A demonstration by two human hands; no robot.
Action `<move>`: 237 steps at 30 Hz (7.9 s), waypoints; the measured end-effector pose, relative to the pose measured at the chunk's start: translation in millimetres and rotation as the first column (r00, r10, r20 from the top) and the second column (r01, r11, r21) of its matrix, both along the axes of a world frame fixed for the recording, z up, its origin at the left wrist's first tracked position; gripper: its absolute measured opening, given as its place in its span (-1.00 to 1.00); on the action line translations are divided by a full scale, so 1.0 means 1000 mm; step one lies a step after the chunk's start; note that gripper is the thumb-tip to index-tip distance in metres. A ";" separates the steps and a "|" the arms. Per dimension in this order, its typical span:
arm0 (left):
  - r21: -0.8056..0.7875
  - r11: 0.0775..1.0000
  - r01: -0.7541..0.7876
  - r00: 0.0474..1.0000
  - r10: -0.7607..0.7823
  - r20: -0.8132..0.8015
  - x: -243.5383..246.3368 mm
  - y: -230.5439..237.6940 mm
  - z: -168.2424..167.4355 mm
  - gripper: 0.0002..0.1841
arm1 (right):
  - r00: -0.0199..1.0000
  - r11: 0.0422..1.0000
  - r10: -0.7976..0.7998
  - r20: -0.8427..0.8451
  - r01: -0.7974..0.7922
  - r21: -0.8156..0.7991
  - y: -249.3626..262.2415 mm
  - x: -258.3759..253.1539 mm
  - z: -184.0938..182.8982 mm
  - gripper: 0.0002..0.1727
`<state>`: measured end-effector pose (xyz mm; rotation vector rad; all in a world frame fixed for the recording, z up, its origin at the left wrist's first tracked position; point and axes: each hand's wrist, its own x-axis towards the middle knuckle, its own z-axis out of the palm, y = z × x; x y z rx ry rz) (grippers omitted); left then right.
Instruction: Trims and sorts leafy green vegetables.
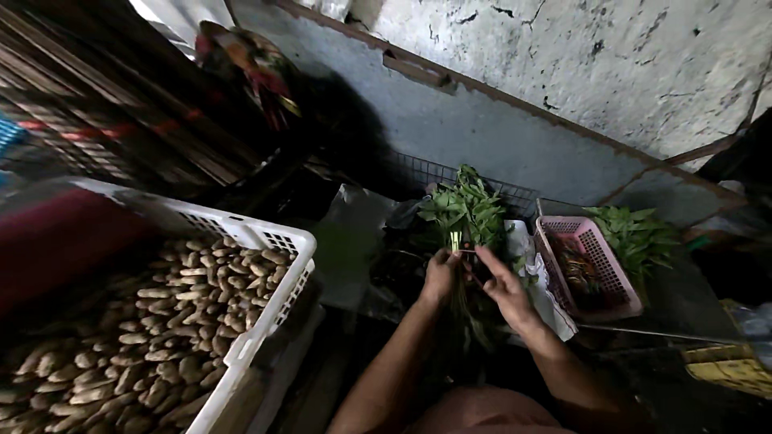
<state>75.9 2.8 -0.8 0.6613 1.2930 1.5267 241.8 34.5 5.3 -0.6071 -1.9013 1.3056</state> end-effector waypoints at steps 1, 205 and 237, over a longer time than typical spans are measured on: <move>0.056 0.996 0.065 0.998 -0.065 -0.011 -0.002 -0.002 0.006 -0.80 | 0.996 0.988 -0.028 -0.085 0.014 -0.156 0.009 0.000 0.000 -0.30; 0.151 0.786 -0.599 0.775 0.522 0.356 -0.065 0.023 0.059 -0.71 | 0.359 0.962 -0.110 0.927 0.273 0.008 0.138 0.044 -0.069 0.00; -0.246 0.899 -0.362 0.904 0.403 0.143 -0.017 -0.022 -0.055 -0.58 | 0.429 0.987 0.128 0.894 -0.147 -0.070 -0.018 -0.055 -0.058 -0.53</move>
